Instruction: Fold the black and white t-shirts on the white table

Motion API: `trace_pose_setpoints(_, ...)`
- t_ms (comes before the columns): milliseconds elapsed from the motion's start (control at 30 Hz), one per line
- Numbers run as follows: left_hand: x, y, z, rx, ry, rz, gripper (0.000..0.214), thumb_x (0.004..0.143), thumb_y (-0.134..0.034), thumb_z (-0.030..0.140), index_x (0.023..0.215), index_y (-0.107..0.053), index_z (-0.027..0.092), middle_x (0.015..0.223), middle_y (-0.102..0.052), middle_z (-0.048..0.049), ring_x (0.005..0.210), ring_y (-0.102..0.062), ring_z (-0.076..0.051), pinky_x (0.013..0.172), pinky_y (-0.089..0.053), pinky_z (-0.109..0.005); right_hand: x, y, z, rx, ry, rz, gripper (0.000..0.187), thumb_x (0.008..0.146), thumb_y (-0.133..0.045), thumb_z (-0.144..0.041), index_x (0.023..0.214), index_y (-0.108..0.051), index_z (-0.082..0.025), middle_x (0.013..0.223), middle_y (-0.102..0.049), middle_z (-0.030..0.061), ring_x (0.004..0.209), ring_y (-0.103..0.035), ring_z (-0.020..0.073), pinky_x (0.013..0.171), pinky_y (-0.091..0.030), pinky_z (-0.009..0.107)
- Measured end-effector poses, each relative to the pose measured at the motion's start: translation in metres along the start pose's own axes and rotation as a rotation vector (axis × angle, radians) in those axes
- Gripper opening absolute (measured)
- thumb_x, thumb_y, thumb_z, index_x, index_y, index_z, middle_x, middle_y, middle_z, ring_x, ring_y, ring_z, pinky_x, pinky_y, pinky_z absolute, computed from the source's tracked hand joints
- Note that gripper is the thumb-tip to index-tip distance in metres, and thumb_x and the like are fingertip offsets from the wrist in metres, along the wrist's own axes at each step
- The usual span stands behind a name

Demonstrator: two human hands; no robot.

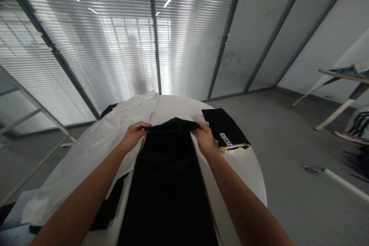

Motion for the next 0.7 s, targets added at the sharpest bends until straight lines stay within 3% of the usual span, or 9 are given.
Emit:
trace_pose_setpoints(100,0.001,0.003,-0.005,0.031,-0.023,-0.024,0.016,0.062,-0.061,0.015,0.075,-0.070,0.018,0.089,-0.071,-0.0038,0.101,-0.062,-0.021,0.097,-0.043,-0.034,0.001,0.000,0.003,-0.005,-0.043,0.020,0.011,0.060,-0.062,-0.022,0.070,-0.061,-0.019,0.076,-0.066,0.0023,0.085,-0.064,0.0198,0.085,-0.053,0.036)
trace_pose_setpoints(267,-0.001,0.007,-0.006,0.130,-0.040,-0.098,0.021,0.058,-0.045,0.014,0.055,-0.065,0.019,0.074,-0.067,-0.0052,0.091,-0.063,-0.022,0.090,-0.046,-0.033,0.003,0.006,0.009,-0.118,-0.121,0.114,0.010,0.060,-0.055,-0.022,0.065,-0.062,-0.018,0.069,-0.065,0.0049,0.073,-0.064,0.0216,0.073,-0.055,0.038)
trace_pose_setpoints(400,0.000,0.005,-0.003,0.262,-0.042,-0.089,0.026,0.064,-0.043,0.015,0.064,-0.069,0.018,0.074,-0.066,-0.0052,0.084,-0.061,-0.021,0.083,-0.047,-0.033,0.002,0.008,0.007,-0.245,-0.062,0.150,0.010,0.063,-0.052,-0.023,0.064,-0.061,-0.018,0.076,-0.066,0.0060,0.080,-0.064,0.0216,0.076,-0.056,0.036)
trace_pose_setpoints(467,0.000,0.002,0.000,0.396,-0.064,-0.069,0.026,0.069,-0.045,0.017,0.071,-0.071,0.018,0.079,-0.067,-0.0052,0.085,-0.061,-0.021,0.084,-0.047,-0.034,-0.001,0.005,0.001,-0.421,0.033,0.100,0.017,0.068,-0.050,-0.023,0.073,-0.065,-0.018,0.083,-0.067,0.0058,0.087,-0.064,0.0219,0.082,-0.054,0.037)
trace_pose_setpoints(567,-0.004,-0.009,0.005,0.706,-0.171,-0.060,0.027,0.076,-0.047,0.018,0.086,-0.073,0.019,0.093,-0.066,-0.0068,0.097,-0.059,-0.023,0.094,-0.043,-0.038,-0.013,-0.006,-0.008,-0.762,0.269,-0.079,0.030,0.078,-0.049,-0.025,0.100,-0.070,-0.021,0.107,-0.067,0.0059,0.107,-0.058,0.0232,0.098,-0.045,0.041)
trace_pose_setpoints(633,-0.009,-0.018,0.006,0.902,-0.247,-0.087,0.033,0.082,-0.047,0.021,0.104,-0.071,0.020,0.107,-0.064,-0.0087,0.108,-0.055,-0.025,0.101,-0.039,-0.040,-0.024,-0.014,-0.010,-0.954,0.412,-0.239,0.038,0.086,-0.049,-0.029,0.120,-0.064,-0.024,0.126,-0.060,0.0073,0.123,-0.049,0.0247,0.108,-0.035,0.044)
trace_pose_setpoints(700,-0.016,-0.028,0.003,1.020,-0.288,-0.157,0.041,0.087,-0.045,0.024,0.124,-0.062,0.022,0.126,-0.058,-0.0100,0.120,-0.049,-0.026,0.106,-0.033,-0.042,-0.034,-0.020,-0.005,-1.096,0.458,-0.373,0.045,0.091,-0.048,-0.036,0.134,-0.055,-0.026,0.142,-0.048,0.0086,0.135,-0.037,0.0275,0.112,-0.029,0.048)
Point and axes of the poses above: each hand's wrist, its own x-axis towards the middle knuckle, its own y-axis out of the back of the hand, z = x × y, the point moved 1 cm from there along x, towards the middle knuckle
